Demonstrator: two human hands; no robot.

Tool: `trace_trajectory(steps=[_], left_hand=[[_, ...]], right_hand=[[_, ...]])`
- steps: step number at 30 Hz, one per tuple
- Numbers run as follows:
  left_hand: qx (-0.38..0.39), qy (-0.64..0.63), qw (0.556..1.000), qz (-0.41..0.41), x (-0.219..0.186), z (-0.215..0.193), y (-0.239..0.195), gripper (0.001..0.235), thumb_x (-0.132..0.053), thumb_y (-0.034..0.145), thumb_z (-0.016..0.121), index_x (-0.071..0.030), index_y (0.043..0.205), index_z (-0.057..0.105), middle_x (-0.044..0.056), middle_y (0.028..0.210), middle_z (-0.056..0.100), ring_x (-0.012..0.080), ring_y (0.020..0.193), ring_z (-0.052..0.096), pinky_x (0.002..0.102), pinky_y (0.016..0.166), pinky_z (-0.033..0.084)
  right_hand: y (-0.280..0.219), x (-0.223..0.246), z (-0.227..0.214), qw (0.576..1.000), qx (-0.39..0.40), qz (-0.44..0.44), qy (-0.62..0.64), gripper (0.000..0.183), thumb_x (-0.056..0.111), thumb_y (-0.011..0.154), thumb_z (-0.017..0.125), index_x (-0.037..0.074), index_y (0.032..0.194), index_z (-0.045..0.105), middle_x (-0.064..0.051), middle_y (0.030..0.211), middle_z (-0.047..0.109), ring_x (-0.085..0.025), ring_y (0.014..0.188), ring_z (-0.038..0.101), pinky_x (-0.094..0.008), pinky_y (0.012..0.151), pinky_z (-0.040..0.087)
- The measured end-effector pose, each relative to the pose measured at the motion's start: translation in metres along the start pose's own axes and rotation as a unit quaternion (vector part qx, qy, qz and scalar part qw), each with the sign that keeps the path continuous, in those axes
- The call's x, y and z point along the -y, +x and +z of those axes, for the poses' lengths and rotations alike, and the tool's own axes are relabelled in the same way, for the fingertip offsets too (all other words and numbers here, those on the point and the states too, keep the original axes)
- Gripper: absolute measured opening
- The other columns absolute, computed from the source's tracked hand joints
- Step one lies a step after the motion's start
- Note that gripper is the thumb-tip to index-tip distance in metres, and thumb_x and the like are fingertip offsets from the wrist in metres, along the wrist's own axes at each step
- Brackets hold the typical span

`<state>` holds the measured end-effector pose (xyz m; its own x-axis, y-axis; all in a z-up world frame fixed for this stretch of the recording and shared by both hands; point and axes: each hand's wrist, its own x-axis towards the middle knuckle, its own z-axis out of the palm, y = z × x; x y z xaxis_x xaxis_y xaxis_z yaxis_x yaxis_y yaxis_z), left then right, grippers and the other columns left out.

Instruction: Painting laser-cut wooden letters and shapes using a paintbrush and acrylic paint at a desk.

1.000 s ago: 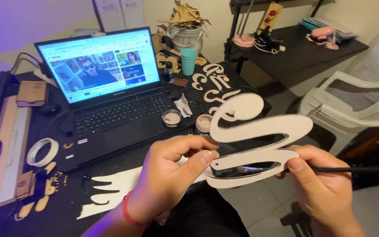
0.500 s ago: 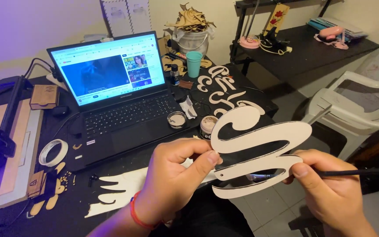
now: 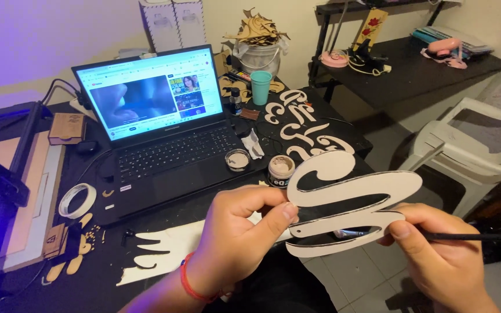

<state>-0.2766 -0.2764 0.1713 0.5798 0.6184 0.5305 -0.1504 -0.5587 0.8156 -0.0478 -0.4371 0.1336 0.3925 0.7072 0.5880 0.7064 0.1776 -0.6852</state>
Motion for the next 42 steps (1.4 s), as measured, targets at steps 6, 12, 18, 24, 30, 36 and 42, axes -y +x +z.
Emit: trace_trajectory(steps=[6,12,18,24,30,36,42], left_hand=[[0.026,-0.041,0.999,-0.007,-0.001,-0.005,-0.002,0.017,-0.019,0.086,0.063,-0.009,0.088,0.076,-0.002,0.079,0.073,0.0096,0.07,0.061,0.027,0.067,0.049],[0.163,-0.051,0.982,0.083,-0.005,-0.013,-0.008,0.022,-0.023,0.09,0.068,-0.01,0.108,0.07,0.002,0.087,0.071,0.0118,0.073,0.061,0.026,0.068,0.051],[0.246,-0.174,0.953,0.043,-0.001,0.001,-0.02,0.046,-0.041,0.099,0.05,-0.003,0.124,0.062,0.008,0.093,0.072,0.0155,0.078,0.069,0.027,0.069,0.055],[0.154,-0.341,0.918,-0.135,0.007,0.043,-0.028,0.029,0.001,0.087,0.069,0.009,0.115,0.068,0.013,0.087,0.074,0.0124,0.073,0.069,0.021,0.07,0.06],[0.034,-0.386,0.919,-0.079,0.012,0.064,-0.027,0.034,0.004,0.087,0.066,0.011,0.12,0.062,0.021,0.096,0.073,0.0232,0.085,0.073,0.032,0.084,0.065],[-0.027,-0.406,0.911,-0.068,0.017,0.069,-0.024,0.031,0.003,0.088,0.067,0.008,0.118,0.062,0.023,0.099,0.073,0.0246,0.088,0.073,0.034,0.086,0.064],[-0.081,-0.414,0.903,-0.08,0.026,0.074,-0.016,0.031,0.002,0.086,0.071,0.008,0.115,0.065,0.023,0.096,0.075,0.0252,0.081,0.075,0.029,0.069,0.062]], right_hand=[[0.007,0.002,0.004,0.995,-0.041,-0.066,-0.061,0.017,0.013,0.089,0.063,0.001,0.079,0.07,-0.007,0.075,0.072,-0.013,0.063,0.066,-0.024,0.065,0.05],[0.038,-0.01,-0.015,0.89,-0.029,-0.426,-0.16,0.036,0.012,0.094,0.043,-0.018,0.094,0.063,-0.026,0.084,0.063,-0.035,0.072,0.06,-0.045,0.071,0.051],[0.077,-0.027,-0.056,0.745,-0.009,-0.623,-0.237,0.009,-0.017,0.094,0.063,-0.018,0.095,0.072,-0.031,0.085,0.068,-0.043,0.071,0.059,-0.049,0.066,0.05],[0.095,-0.023,-0.072,0.75,0.02,-0.612,-0.251,0.007,-0.012,0.097,0.073,-0.016,0.102,0.072,-0.034,0.094,0.068,-0.045,0.073,0.056,-0.051,0.066,0.049],[0.079,-0.054,-0.052,0.846,-0.178,-0.47,-0.177,0.026,0.002,0.117,0.045,-0.013,0.138,0.044,-0.039,0.089,0.065,-0.04,0.071,0.049,-0.054,0.079,0.035],[0.036,-0.075,-0.035,0.952,-0.202,-0.226,0.05,0.028,0.026,0.116,0.051,0.0,0.127,0.054,-0.022,0.092,0.056,-0.032,0.076,0.064,-0.032,0.071,0.045],[0.01,0.003,0.007,0.991,-0.102,-0.081,0.029,0.039,0.022,0.098,0.047,-0.013,0.107,0.062,-0.027,0.099,0.068,-0.03,0.084,0.07,-0.034,0.083,0.057]])
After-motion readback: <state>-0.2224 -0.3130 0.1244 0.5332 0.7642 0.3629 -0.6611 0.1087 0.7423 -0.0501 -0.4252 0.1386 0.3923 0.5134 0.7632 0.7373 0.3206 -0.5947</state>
